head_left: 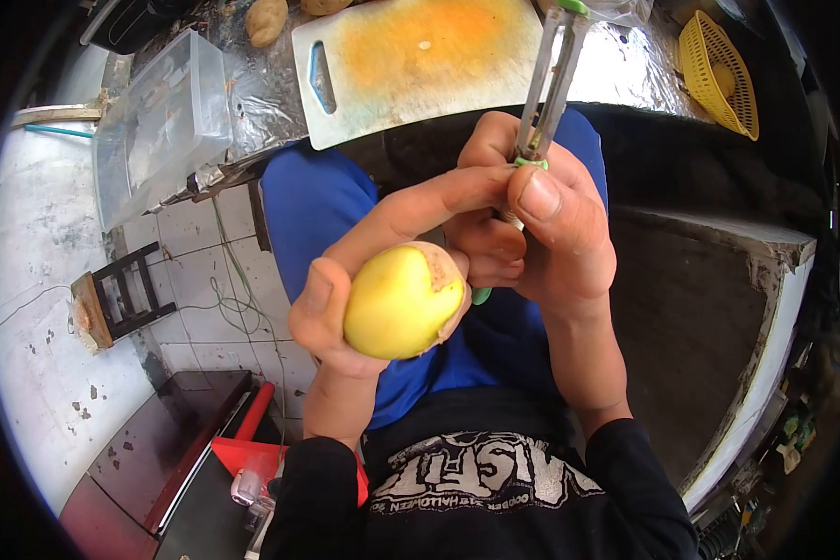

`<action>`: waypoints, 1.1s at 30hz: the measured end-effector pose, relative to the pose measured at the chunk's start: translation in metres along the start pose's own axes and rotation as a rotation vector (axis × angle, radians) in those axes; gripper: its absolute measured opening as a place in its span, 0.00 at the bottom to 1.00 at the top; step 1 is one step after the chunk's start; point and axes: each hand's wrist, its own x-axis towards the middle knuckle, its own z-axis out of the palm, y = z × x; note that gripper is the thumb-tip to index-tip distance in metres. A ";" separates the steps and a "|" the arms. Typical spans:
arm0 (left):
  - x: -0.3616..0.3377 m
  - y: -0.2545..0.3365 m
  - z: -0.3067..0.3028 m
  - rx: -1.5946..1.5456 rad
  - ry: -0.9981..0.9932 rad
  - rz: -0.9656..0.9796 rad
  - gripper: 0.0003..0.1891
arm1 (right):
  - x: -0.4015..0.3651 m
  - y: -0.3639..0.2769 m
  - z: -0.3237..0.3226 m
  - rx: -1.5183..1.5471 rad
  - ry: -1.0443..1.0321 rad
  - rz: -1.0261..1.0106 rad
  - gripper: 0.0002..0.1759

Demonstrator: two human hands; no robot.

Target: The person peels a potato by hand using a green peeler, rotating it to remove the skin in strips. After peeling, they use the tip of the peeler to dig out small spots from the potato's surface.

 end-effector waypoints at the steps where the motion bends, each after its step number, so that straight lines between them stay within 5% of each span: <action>1: 0.001 -0.001 -0.003 0.001 0.000 0.000 0.57 | 0.000 0.000 0.000 0.023 -0.003 0.011 0.14; 4: 0.003 -0.002 -0.005 -0.059 -0.090 0.012 0.58 | 0.001 0.000 -0.001 0.056 -0.010 0.025 0.14; 6: 0.001 0.002 0.004 0.035 0.125 -0.062 0.58 | 0.000 0.000 -0.002 0.065 -0.011 0.029 0.14; 13: 0.003 0.000 0.001 0.139 0.071 -0.037 0.56 | -0.003 -0.001 -0.005 0.081 -0.013 0.044 0.12; 16: 0.003 -0.003 -0.005 -0.081 0.050 -0.014 0.51 | -0.004 -0.001 0.002 0.056 -0.014 0.019 0.10; 18: 0.007 -0.005 -0.016 -0.376 -0.147 -0.048 0.45 | -0.005 0.000 0.007 0.054 -0.002 -0.013 0.09; 28: 0.006 -0.005 -0.015 -0.377 -0.204 -0.068 0.43 | -0.006 0.001 0.015 0.153 -0.077 -0.065 0.08; 33: 0.005 -0.002 -0.014 -0.362 -0.186 -0.059 0.44 | -0.003 -0.006 0.029 -0.240 0.105 -0.065 0.19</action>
